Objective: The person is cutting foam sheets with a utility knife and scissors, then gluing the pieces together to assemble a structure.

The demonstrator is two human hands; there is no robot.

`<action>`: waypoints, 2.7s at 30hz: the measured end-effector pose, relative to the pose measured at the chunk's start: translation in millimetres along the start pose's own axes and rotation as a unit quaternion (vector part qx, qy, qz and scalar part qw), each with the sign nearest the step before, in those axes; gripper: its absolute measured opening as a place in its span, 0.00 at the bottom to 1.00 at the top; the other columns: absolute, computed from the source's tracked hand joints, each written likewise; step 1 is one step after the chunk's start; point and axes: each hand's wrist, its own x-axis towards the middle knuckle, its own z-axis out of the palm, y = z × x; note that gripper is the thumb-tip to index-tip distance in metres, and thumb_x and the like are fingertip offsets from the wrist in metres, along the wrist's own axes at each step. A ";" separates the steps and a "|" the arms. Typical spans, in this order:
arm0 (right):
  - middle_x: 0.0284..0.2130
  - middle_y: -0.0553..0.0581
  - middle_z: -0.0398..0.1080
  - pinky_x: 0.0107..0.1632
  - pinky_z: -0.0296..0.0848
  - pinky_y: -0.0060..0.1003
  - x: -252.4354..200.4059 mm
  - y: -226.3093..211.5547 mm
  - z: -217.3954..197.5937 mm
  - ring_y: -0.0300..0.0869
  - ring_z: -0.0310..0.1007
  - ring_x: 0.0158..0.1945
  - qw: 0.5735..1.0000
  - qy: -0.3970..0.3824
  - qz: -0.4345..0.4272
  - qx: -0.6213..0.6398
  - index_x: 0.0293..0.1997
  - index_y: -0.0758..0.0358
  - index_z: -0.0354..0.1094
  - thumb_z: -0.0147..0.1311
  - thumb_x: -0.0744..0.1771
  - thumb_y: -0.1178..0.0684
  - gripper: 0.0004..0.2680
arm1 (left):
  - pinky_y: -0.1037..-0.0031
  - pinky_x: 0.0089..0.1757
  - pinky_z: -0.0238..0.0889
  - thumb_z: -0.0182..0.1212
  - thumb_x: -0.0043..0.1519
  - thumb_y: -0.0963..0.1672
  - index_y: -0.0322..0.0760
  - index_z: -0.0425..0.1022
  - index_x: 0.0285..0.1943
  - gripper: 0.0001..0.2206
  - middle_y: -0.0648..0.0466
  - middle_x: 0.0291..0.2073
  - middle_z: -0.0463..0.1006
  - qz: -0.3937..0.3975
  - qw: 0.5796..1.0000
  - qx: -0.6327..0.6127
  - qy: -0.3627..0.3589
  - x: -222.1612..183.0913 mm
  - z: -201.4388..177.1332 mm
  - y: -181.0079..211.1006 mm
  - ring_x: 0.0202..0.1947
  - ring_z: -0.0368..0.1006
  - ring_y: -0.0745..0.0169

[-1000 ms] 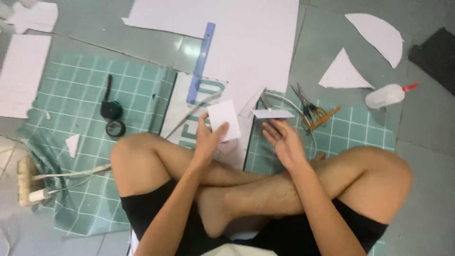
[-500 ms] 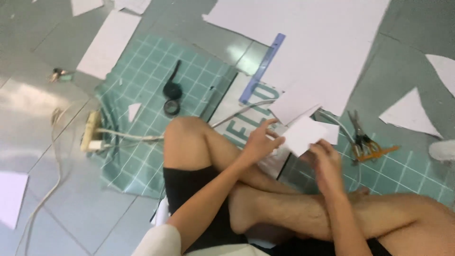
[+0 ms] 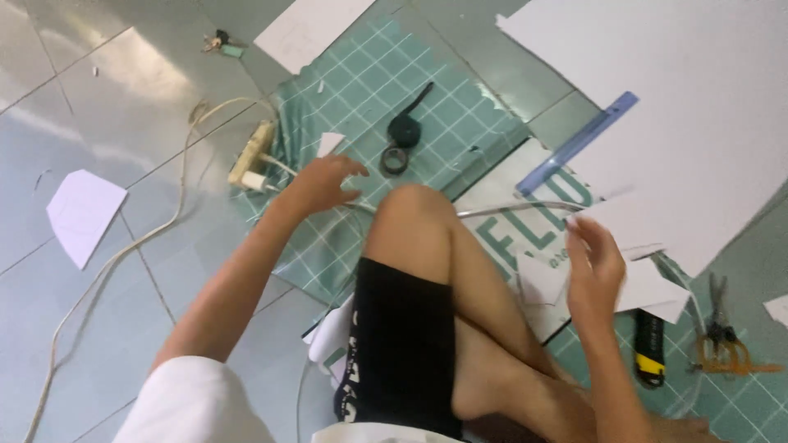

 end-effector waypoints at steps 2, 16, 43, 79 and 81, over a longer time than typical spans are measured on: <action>0.48 0.64 0.73 0.62 0.66 0.46 24.4 -37.8 43.2 0.53 0.72 0.59 0.999 -0.052 -0.015 0.005 0.58 0.68 0.69 0.54 0.71 0.59 0.09 | 0.49 0.59 0.62 0.70 0.56 0.48 0.45 0.77 0.61 0.22 0.47 0.54 0.80 0.011 1.000 0.018 -0.003 -2.4 23.1 -14.4 0.59 0.72 0.43; 0.58 0.63 0.72 0.69 0.60 0.53 117.0 -41.3 183.8 0.55 0.68 0.65 0.863 -0.437 -0.031 -0.253 0.64 0.62 0.69 0.43 0.71 0.36 0.21 | 0.66 0.48 0.70 0.60 0.67 0.50 0.47 0.80 0.48 0.09 0.58 0.36 0.82 0.071 0.996 0.006 0.058 40.5 -17.2 -44.6 0.40 0.80 0.61; 0.48 0.63 0.77 0.58 0.76 0.42 111.5 -93.2 121.1 0.49 0.77 0.55 0.845 -0.427 -0.029 -0.321 0.59 0.65 0.72 0.53 0.70 0.51 0.12 | 0.60 0.42 0.76 0.57 0.69 0.49 0.51 0.67 0.69 0.19 0.53 0.41 0.84 0.247 0.963 -0.095 0.046 57.4 -1.9 38.5 0.33 0.81 0.55; 0.48 0.63 0.77 0.59 0.75 0.44 103.4 -102.5 112.6 0.51 0.77 0.56 0.849 -0.415 -0.034 -0.326 0.57 0.64 0.72 0.53 0.70 0.52 0.11 | 0.59 0.66 0.59 0.68 0.62 0.46 0.35 0.71 0.68 0.25 0.41 0.63 0.74 0.036 0.579 -0.812 -0.064 -4.6 -29.3 103.4 0.66 0.69 0.49; 0.48 0.62 0.76 0.58 0.75 0.41 105.3 -99.3 112.4 0.49 0.77 0.56 0.850 -0.413 -0.032 -0.325 0.59 0.62 0.71 0.53 0.70 0.50 0.12 | 0.62 0.66 0.60 0.68 0.61 0.44 0.34 0.61 0.75 0.32 0.39 0.60 0.76 0.057 0.579 -0.810 -0.072 -9.1 -41.6 113.1 0.65 0.69 0.48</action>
